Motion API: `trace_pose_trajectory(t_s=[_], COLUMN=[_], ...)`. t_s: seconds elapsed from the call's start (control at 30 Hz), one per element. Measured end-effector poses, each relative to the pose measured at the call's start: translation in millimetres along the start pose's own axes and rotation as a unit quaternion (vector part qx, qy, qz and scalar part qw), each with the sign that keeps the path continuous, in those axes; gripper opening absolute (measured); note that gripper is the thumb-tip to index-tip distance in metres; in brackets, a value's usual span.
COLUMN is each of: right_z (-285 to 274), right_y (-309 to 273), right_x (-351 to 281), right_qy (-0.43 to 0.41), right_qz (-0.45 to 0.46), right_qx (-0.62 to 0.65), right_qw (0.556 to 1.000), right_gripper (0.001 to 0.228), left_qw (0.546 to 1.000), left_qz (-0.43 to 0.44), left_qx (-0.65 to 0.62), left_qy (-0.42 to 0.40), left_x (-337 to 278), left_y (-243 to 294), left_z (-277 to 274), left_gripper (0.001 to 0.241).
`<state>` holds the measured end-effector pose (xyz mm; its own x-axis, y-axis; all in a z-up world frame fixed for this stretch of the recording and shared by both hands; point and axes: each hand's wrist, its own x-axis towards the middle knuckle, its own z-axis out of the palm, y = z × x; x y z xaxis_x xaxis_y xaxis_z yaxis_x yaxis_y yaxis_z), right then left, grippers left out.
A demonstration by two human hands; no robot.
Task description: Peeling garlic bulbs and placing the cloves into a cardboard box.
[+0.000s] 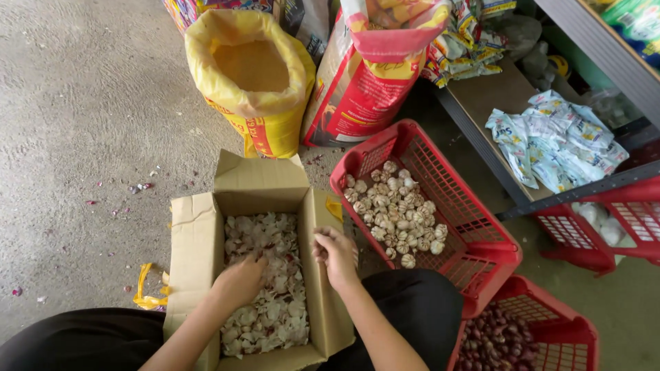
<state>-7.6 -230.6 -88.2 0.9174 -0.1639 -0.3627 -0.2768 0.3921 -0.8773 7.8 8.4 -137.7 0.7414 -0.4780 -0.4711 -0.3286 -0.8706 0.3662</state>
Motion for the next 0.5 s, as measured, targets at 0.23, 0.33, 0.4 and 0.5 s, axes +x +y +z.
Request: trace_pose_trajectory(t_s=[0.23,0.33,0.4,0.5], right_z=[32,28,19,16], right_y=[-13,2,15,15], right_x=[-23,-15,-3,-4], right_qy=[-0.025,-0.036,-0.013,-0.012], right_qz=[-0.316,-0.362,-0.353,-0.374], right_qx=[-0.368,-0.417,-0.414,-0.399], right_qw=[0.874,0.833,0.839,0.837], right_gripper=[0.016,0.015,0.013,0.013], left_qw=[0.985,0.934,0.935,0.904], left_qz=[-0.055,-0.106,-0.202,-0.282], left_qx=[0.115,0.295,0.221,0.179], left_qy=[-0.114,-0.172,-0.190,-0.267], left_x=[44,69,89,10], left_y=[-36,-46,-52,46], left_z=[117,174,200,67], left_gripper=[0.041,0.061,0.054,0.056])
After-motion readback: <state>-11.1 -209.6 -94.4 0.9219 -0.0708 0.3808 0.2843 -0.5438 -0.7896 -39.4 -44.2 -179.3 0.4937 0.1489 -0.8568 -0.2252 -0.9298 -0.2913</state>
